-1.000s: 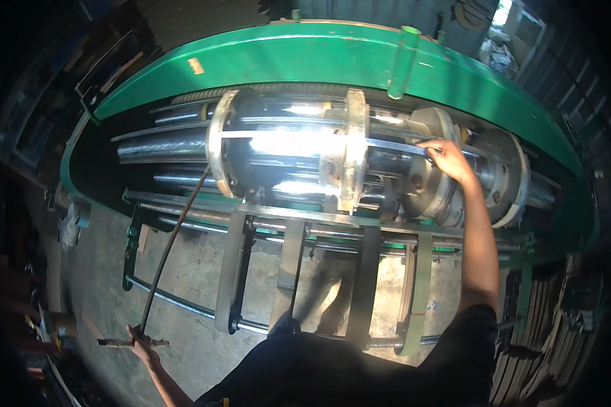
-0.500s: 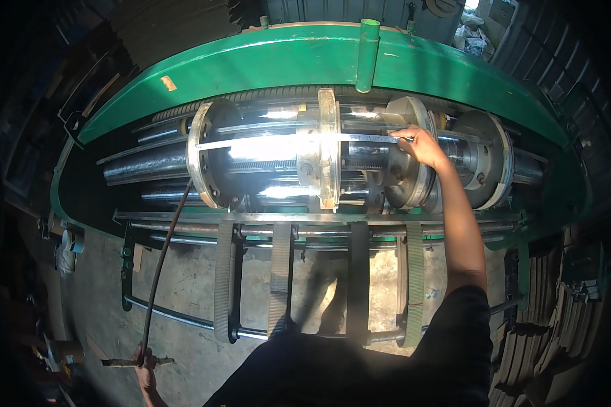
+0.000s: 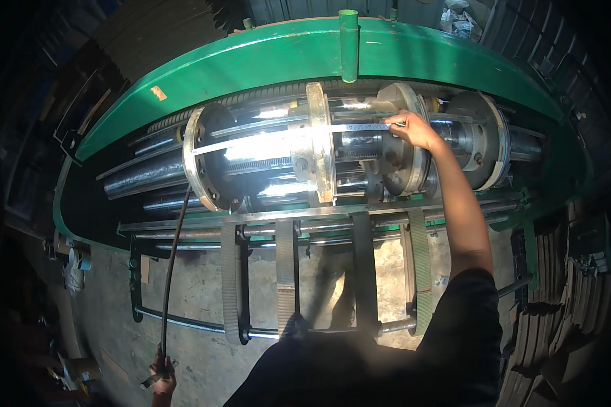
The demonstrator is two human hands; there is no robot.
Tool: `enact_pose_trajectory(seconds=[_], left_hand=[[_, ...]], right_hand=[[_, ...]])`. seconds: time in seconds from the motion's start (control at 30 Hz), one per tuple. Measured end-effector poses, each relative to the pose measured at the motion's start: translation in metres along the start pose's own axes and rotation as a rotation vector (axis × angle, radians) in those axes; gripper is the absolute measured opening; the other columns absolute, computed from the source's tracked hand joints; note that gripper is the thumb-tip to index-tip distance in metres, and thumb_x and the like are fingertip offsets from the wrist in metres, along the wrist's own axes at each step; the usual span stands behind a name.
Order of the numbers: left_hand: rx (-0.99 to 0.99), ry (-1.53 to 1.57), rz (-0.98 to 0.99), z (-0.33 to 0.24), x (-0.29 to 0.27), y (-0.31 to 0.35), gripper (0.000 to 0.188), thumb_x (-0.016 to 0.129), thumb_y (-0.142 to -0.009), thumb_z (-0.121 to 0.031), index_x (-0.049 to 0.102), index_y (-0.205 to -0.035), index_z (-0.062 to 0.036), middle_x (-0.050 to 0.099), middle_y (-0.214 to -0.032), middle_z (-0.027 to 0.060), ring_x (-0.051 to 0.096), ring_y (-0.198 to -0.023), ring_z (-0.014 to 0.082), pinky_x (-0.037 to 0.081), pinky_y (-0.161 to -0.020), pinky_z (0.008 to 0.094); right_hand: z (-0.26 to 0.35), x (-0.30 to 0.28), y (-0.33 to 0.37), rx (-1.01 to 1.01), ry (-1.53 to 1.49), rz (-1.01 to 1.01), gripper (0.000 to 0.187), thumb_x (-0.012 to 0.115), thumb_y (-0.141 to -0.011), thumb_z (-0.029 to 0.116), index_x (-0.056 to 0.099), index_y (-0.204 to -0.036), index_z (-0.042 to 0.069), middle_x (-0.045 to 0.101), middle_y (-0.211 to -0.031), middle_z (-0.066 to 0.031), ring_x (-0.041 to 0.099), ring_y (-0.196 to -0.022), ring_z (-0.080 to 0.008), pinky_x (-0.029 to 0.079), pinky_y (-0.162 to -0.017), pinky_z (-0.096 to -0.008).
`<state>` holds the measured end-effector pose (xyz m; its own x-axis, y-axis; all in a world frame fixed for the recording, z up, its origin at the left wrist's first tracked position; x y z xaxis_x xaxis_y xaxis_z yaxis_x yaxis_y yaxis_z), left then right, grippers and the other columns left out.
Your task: The person uses a metal rod to manually rotate the rollers of a large green industrial machine. They repeatedly insert the rod into the mechanism to turn the components and check the movement. The person also uses a tape measure to check dimensions on the machine's rollers.
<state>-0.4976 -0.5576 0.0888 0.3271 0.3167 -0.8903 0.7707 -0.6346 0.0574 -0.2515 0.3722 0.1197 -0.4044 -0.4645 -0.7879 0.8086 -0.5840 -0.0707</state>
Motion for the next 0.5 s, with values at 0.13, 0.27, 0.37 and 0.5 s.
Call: enact_pose_trajectory(seconds=[0.13, 0.27, 0.37, 0.5], left_hand=[[-0.171, -0.108, 0.108, 0.05, 0.011, 0.003, 0.056, 0.053, -0.099, -0.01, 0.037, -0.152, -0.0057, 0.064, -0.087, 0.0219, 0.058, -0.058, 0.0312, 0.047, -0.053, 0.0404], [-0.242, -0.132, 0.166, 0.022, 0.013, 0.008, 0.057, 0.052, -0.097, -0.015, 0.039, -0.152, -0.0087, 0.067, -0.104, 0.0237, 0.064, -0.069, 0.0331, 0.052, -0.065, 0.0441], [-0.162, -0.191, 0.166, -0.043, 0.002, -0.002, 0.055, 0.052, -0.096, -0.021, 0.044, -0.149, -0.01, 0.067, -0.114, 0.0228, 0.066, -0.078, 0.0295, 0.055, -0.074, 0.0451], [-0.218, -0.226, 0.321, -0.038, 0.007, -0.002, 0.066, 0.049, -0.097, -0.013, 0.025, -0.159, -0.016, 0.06, -0.127, 0.0227, 0.063, -0.102, 0.0396, 0.051, -0.086, 0.0479]], right_hand=[[-0.011, -0.004, 0.002, 0.001, 0.001, -0.013, 0.03, 0.069, -0.091, 0.018, 0.074, -0.12, 0.019, 0.067, -0.107, -0.0135, 0.065, -0.102, -0.0265, 0.05, -0.095, -0.0358], [-0.01, -0.004, 0.003, 0.03, 0.01, -0.002, 0.032, 0.069, -0.09, 0.016, 0.074, -0.121, 0.021, 0.066, -0.104, -0.0121, 0.064, -0.1, -0.0255, 0.049, -0.095, -0.0355], [-0.008, -0.007, 0.004, -0.005, 0.012, -0.01, 0.032, 0.07, -0.09, 0.015, 0.074, -0.121, 0.022, 0.065, -0.103, -0.0114, 0.064, -0.098, -0.0248, 0.049, -0.094, -0.0351], [-0.01, -0.009, 0.006, -0.015, -0.014, -0.007, 0.034, 0.07, -0.089, 0.014, 0.073, -0.122, 0.02, 0.064, -0.103, -0.0107, 0.064, -0.097, -0.0231, 0.049, -0.093, -0.0338]])
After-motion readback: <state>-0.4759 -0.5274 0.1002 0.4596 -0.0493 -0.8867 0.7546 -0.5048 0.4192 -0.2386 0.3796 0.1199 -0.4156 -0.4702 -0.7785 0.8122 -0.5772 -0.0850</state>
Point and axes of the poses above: each hand's wrist, its own y-axis away from the middle knuckle, its own x-axis out of the palm, z = x × y, the point moved 9 cm from there along -y, towards the middle knuckle
